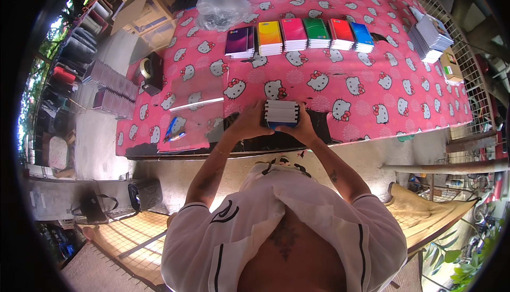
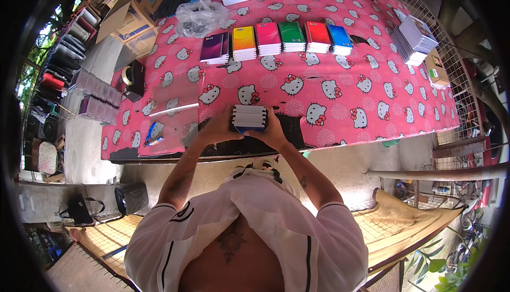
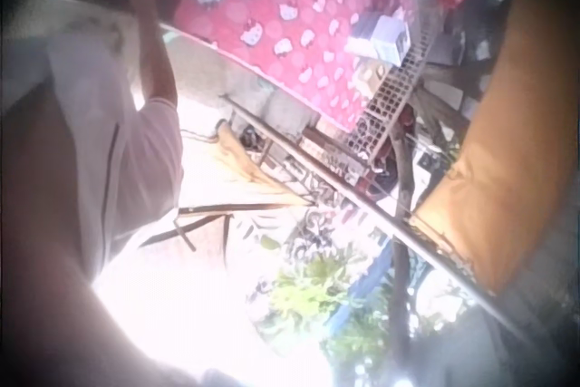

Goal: The person picks up small colored notebooks from a table, places them individually into plastic sleeves, and uses a tape dispenser to seal the bags.

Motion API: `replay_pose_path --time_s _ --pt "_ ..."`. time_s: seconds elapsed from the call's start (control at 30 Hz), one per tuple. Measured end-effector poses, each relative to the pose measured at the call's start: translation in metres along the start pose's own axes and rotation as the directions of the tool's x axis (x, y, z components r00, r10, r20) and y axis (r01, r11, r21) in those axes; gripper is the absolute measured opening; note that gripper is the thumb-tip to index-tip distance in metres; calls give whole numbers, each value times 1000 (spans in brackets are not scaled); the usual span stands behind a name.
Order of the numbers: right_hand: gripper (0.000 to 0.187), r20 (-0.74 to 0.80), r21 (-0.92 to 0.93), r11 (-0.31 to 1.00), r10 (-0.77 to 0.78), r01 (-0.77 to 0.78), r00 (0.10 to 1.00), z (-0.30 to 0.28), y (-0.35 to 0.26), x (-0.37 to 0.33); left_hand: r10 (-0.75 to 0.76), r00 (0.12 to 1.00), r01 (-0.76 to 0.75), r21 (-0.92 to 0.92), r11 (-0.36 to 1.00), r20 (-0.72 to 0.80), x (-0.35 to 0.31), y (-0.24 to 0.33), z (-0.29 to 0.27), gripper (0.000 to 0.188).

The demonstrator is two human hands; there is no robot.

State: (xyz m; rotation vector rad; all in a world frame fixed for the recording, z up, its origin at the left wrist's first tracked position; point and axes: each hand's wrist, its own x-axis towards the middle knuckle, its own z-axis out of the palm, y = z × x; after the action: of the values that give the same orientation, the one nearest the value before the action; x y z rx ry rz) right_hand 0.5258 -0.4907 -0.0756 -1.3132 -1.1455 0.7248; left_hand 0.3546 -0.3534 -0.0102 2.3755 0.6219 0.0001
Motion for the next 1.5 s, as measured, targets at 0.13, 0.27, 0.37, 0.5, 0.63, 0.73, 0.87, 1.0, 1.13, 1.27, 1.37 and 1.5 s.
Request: replay_pose_path --time_s 0.13,0.27,0.37,0.5,0.63,0.73,0.87,1.0,1.13,1.27,1.37,1.5 --pt "83 -9 105 994 42 -40 999 5 17 4 373 833 -188 424 886 -409 -8 78 -11 107" --pt "81 4 -47 999 -20 21 1000 2 25 4 402 890 -239 531 813 -214 3 64 11 108" --pt "82 52 -49 988 147 -144 988 -3 26 3 302 937 -174 515 839 -176 11 50 1 94" --pt "83 124 -33 999 39 -35 991 16 -5 24 52 962 8 215 976 -269 -14 23 -22 72" --pt "71 126 -142 975 -156 174 980 47 -28 54 -418 808 193 -482 854 -417 -68 -40 -50 72" --pt "60 163 -268 928 -219 257 962 100 -20 72 -706 576 -10 -868 497 -411 -115 -130 -61 74" --pt "58 310 -479 765 -312 431 898 183 4 107 -709 640 100 -882 460 -297 -148 -209 -114 70" --pt "67 424 -702 629 -7 334 906 210 12 138 -643 739 131 -895 426 -198 -122 -226 -126 70" --pt "71 458 -736 562 3 377 889 230 13 143 -733 630 488 -605 630 -255 -111 -300 -109 72" --pt "58 264 -671 729 70 131 962 227 33 152 -645 666 605 -234 761 -375 -95 -271 -127 95" --pt "40 157 -191 932 338 -308 928 253 33 156 -687 634 604 -327 727 -355 -107 -281 -129 91" --pt "30 159 218 820 505 -530 848 263 45 156 -652 652 443 -504 742 -386 -117 -295 -134 67"
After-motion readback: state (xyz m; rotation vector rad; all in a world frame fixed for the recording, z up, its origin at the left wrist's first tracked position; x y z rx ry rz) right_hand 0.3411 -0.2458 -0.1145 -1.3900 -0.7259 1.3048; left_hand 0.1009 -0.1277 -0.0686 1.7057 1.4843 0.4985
